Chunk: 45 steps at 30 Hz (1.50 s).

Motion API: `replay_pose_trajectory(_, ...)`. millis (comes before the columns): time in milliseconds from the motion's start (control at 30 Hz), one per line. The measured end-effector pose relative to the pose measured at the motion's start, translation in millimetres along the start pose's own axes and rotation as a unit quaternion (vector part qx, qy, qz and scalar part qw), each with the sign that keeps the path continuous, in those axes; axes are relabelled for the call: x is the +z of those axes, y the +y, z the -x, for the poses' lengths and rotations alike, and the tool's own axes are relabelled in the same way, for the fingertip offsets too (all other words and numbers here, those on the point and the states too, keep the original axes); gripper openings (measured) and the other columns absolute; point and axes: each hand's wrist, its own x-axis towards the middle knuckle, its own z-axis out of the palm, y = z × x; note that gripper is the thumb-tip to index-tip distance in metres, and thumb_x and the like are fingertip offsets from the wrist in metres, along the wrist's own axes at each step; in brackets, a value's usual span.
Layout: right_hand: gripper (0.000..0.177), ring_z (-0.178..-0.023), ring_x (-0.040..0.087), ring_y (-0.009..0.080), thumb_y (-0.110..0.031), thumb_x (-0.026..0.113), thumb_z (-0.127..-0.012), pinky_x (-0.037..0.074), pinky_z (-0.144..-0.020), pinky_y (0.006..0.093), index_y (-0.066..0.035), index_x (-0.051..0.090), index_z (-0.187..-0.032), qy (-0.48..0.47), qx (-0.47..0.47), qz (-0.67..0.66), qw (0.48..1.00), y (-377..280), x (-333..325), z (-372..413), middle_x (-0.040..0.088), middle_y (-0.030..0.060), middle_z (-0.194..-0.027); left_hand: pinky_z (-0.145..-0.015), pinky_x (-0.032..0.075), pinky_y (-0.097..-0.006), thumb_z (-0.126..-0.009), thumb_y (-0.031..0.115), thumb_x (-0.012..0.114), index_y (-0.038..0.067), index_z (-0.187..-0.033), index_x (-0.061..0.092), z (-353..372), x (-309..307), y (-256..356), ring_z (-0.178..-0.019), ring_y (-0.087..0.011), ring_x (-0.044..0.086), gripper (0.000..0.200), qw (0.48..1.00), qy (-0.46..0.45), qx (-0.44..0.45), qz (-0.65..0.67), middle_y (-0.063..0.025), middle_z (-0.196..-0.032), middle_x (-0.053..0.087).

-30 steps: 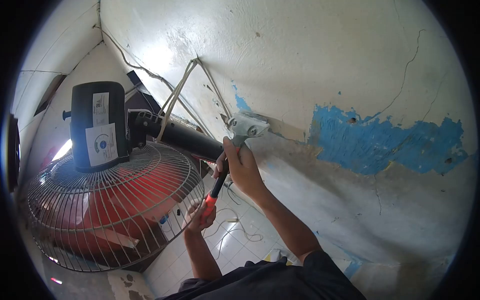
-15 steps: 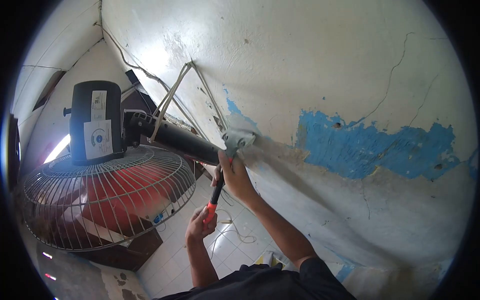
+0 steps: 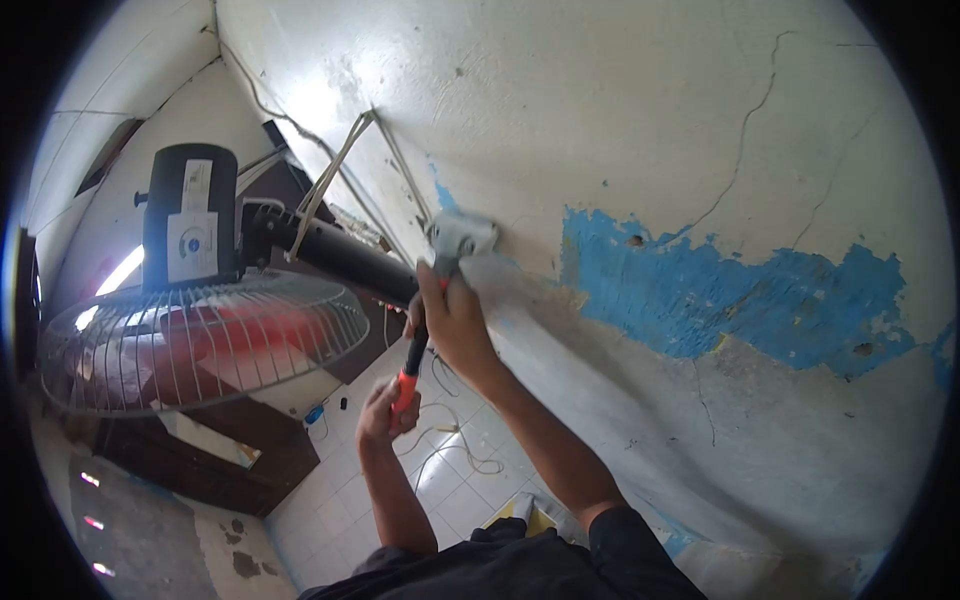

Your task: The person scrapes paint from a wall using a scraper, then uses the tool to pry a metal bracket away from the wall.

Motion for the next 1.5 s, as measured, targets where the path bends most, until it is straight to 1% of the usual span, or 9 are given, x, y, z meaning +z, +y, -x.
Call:
replay_pose_trajectory(100, 0.043, -0.051, 0.058, 0.0179, -0.033, 0.041, -0.101, 0.05, -0.052, 0.0307, -0.002, 0.045, -0.071, -0.015, 0.007, 0.001, 1.0, -12, -1, 2, 0.049, 0.0054, -0.055, -0.03, 0.024, -0.0219, -0.096, 0.04, 0.049, -0.002, -0.097, 0.05, 3, 20, 19, -0.034, -0.0067, 0.033, 0.042, 0.999, 0.012, 0.017, -0.031, -0.0053, -0.053, 0.046)
replay_pose_trajectory(233, 0.044, -0.049, 0.057, 0.0173, -0.034, 0.043, -0.1, 0.05, -0.051, 0.0303, -0.003, 0.046, -0.07, 0.008, 0.037, -0.005, 0.999, 43, -21, 30, 0.049, 0.0052, -0.054, -0.03, 0.022, -0.0209, -0.095, 0.043, 0.049, 0.002, -0.091, 0.05, 30, 7, -47, -0.033, -0.0063, 0.032, 0.04, 0.994, 0.079, -0.067, 0.026, -0.0023, -0.052, 0.043)
replay_pose_trajectory(467, 0.052, -0.052, 0.059, 0.0174, -0.038, 0.04, -0.101, 0.05, -0.053, 0.0315, -0.003, 0.047, -0.063, -0.03, 0.017, -0.001, 0.999, -8, -10, 13, 0.051, 0.0059, -0.056, -0.029, 0.025, -0.0209, -0.094, 0.039, 0.051, 0.001, -0.092, 0.052, 14, 15, 0, -0.034, -0.0065, 0.034, 0.039, 0.999, 0.032, -0.011, -0.024, -0.0054, -0.054, 0.046)
replay_pose_trajectory(700, 0.034, -0.051, 0.055, 0.0165, -0.031, 0.04, -0.102, 0.049, -0.054, 0.0316, -0.002, 0.044, -0.084, 0.011, 0.053, 0.0, 0.999, 51, -31, 45, 0.049, 0.0048, -0.058, -0.035, 0.026, -0.0216, -0.093, 0.043, 0.054, 0.002, -0.083, 0.055, 31, 2, -60, -0.038, -0.0072, 0.035, 0.042, 0.992, 0.062, -0.096, 0.045, -0.0028, -0.054, 0.047)
replay_pose_trajectory(867, 0.031, -0.05, 0.056, 0.0155, -0.027, 0.043, -0.101, 0.049, -0.052, 0.0301, -0.001, 0.042, -0.085, -0.013, -0.004, -0.036, 0.999, 4, -17, 29, 0.05, 0.0053, -0.058, -0.035, 0.025, -0.0212, -0.093, 0.04, 0.054, 0.0, -0.089, 0.056, 18, 28, 4, -0.039, -0.0064, 0.035, 0.041, 0.999, 0.019, -0.028, -0.027, -0.0031, -0.054, 0.047)
replay_pose_trajectory(1033, 0.035, -0.054, 0.057, 0.018, -0.031, 0.04, -0.102, 0.05, -0.056, 0.032, -0.001, 0.043, -0.085, 0.026, 0.036, -0.038, 0.998, 34, -22, 53, 0.049, 0.0048, -0.059, -0.036, 0.025, -0.0206, -0.093, 0.035, 0.055, -0.002, -0.097, 0.058, 38, 17, -29, -0.04, -0.0056, 0.036, 0.038, 0.992, 0.074, -0.097, -0.018, -0.0012, -0.055, 0.047)
replay_pose_trajectory(1200, 0.038, -0.058, 0.06, 0.0199, -0.034, 0.038, -0.102, 0.053, -0.061, 0.0332, -0.001, 0.045, -0.083, -0.016, 0.037, -0.048, 0.998, -2, -13, 36, 0.051, 0.006, -0.061, -0.034, 0.026, -0.0212, -0.093, 0.037, 0.053, -0.002, -0.097, 0.058, 26, 29, 30, -0.039, -0.0055, 0.037, 0.04, 0.993, 0.019, -0.022, -0.11, -0.0025, -0.056, 0.048)
replay_pose_trajectory(1367, 0.044, -0.059, 0.061, 0.0197, -0.035, 0.037, -0.102, 0.052, -0.061, 0.0333, -0.002, 0.046, -0.075, -0.002, 0.016, -0.008, 1.0, 26, -25, 48, 0.052, 0.0069, -0.062, -0.037, 0.026, -0.0206, -0.093, 0.037, 0.055, -0.005, -0.11, 0.058, 35, 12, -23, -0.042, -0.0048, 0.035, 0.045, 0.994, 0.055, -0.08, -0.055, 0.0011, -0.055, 0.044)
replay_pose_trajectory(1500, 0.043, -0.06, 0.061, 0.0194, -0.035, 0.036, -0.102, 0.052, -0.063, 0.0327, -0.002, 0.046, -0.077, -0.015, 0.014, -0.003, 1.0, -2, -19, 45, 0.052, 0.0065, -0.062, -0.037, 0.026, -0.021, -0.093, 0.036, 0.056, -0.006, -0.124, 0.053, 21, 22, 14, -0.042, -0.0047, 0.035, 0.052, 0.997, -0.004, -0.03, -0.066, 0.0013, -0.054, 0.043)
